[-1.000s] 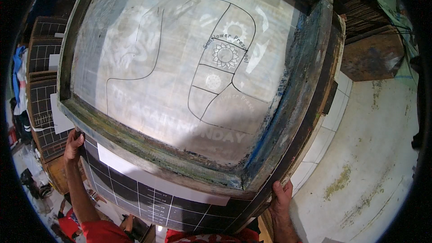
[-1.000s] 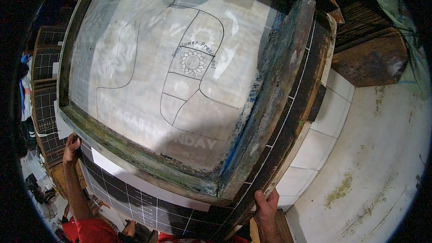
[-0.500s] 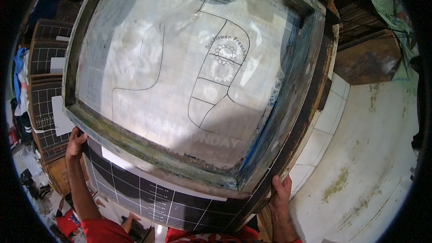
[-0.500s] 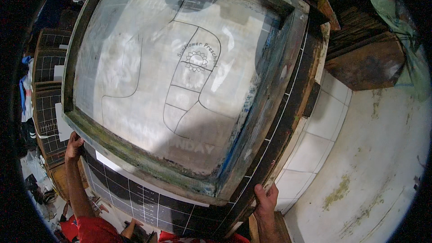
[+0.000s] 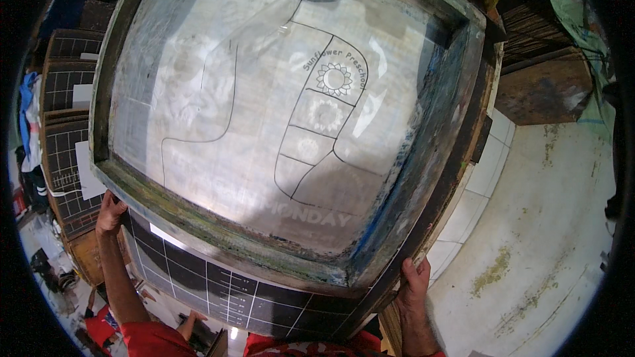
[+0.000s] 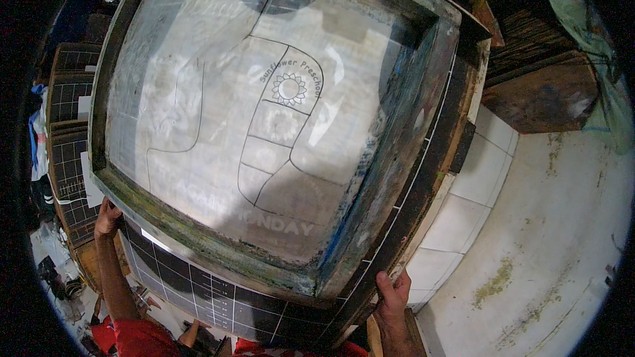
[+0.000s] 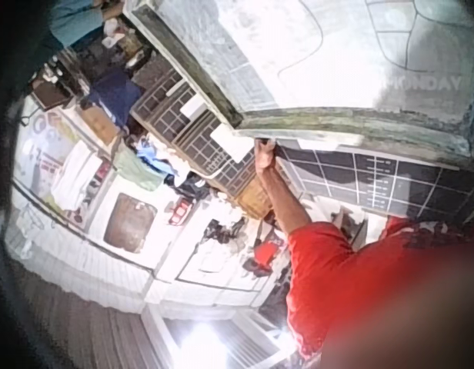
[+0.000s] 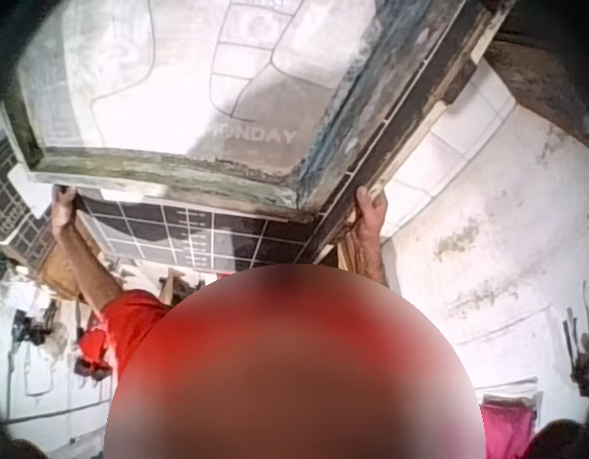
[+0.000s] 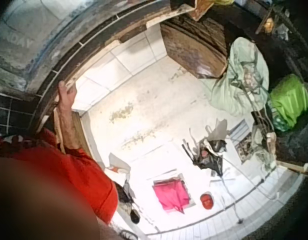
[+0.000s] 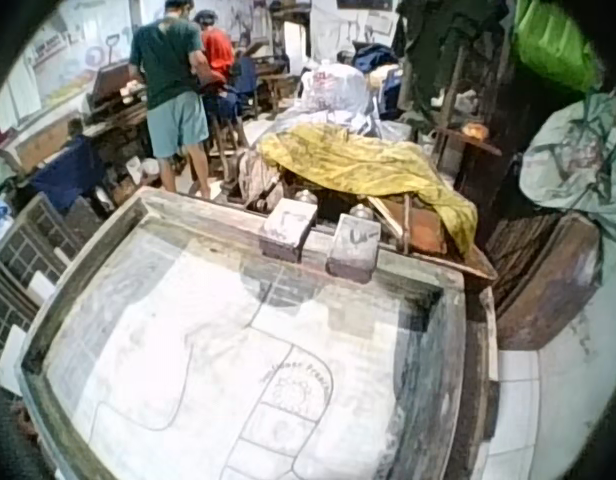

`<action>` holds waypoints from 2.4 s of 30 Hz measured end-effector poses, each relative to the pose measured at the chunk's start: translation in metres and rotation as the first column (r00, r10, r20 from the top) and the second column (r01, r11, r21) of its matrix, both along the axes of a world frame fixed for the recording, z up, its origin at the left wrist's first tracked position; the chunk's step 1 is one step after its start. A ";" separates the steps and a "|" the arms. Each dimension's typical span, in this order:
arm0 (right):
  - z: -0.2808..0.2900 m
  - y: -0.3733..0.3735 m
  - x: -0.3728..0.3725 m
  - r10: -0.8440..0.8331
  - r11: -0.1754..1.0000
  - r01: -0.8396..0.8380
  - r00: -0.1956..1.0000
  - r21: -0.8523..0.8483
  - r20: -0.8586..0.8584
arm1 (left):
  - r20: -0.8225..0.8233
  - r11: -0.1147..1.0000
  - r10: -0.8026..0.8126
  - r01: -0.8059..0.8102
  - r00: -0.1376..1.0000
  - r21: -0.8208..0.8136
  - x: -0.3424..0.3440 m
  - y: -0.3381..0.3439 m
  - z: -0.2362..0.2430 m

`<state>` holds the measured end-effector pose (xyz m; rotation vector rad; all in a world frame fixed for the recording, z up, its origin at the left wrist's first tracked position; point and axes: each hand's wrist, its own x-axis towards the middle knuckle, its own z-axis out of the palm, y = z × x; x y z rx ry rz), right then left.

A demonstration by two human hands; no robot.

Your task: The person aligns a screen printing frame over a white t-shirt on a gridded platen, then secures the frame using metal clamps. They repeatedly lift and reposition the frame to check alignment before clamping it down again.

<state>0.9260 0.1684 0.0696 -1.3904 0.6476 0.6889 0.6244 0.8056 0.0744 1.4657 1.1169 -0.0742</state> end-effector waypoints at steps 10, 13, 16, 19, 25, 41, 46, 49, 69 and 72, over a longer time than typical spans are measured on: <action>-0.001 -0.004 -0.002 -0.023 0.999 0.022 1.000 -0.042 -0.021 | 0.016 0.999 0.031 -0.031 0.999 -0.007 -0.001 0.001 -0.004; -0.002 -0.004 -0.001 -0.042 0.999 0.042 0.999 0.012 -0.017 | -0.011 0.998 0.046 -0.046 0.999 -0.035 -0.006 0.007 -0.006; -0.003 -0.003 -0.001 -0.042 0.999 0.042 0.999 0.010 0.009 | -0.030 0.995 0.083 -0.084 0.996 -0.047 -0.011 0.011 -0.007; -0.003 -0.004 -0.002 -0.040 0.999 0.039 0.999 0.028 0.010 | -0.005 0.998 0.047 -0.047 0.999 -0.041 -0.011 0.013 -0.006; -0.006 -0.007 -0.005 -0.055 0.998 0.055 0.998 0.005 -0.001 | -0.064 0.997 0.070 -0.071 0.996 -0.020 -0.003 0.008 -0.004; -0.009 -0.012 -0.004 -0.043 0.999 0.043 0.999 0.013 -0.023 | -0.004 0.999 0.045 -0.045 0.999 -0.009 -0.001 0.007 -0.006; -0.006 -0.007 -0.005 -0.063 0.997 0.063 0.998 -0.049 -0.002 | -0.032 0.996 0.084 -0.084 0.996 -0.020 0.005 0.005 -0.005; -0.006 -0.008 -0.004 -0.069 0.997 0.068 0.997 -0.033 -0.018 | -0.025 0.996 0.087 -0.088 0.996 -0.030 0.008 0.003 -0.004; 0.005 0.033 0.010 0.215 0.908 0.011 0.845 -0.418 0.490 | 0.057 0.995 0.012 -0.018 0.998 0.094 0.048 -0.017 -0.008; 0.029 0.058 -0.012 0.394 0.763 0.224 0.583 -0.607 0.710 | 0.157 0.993 0.007 -0.025 0.988 0.115 0.056 -0.028 -0.003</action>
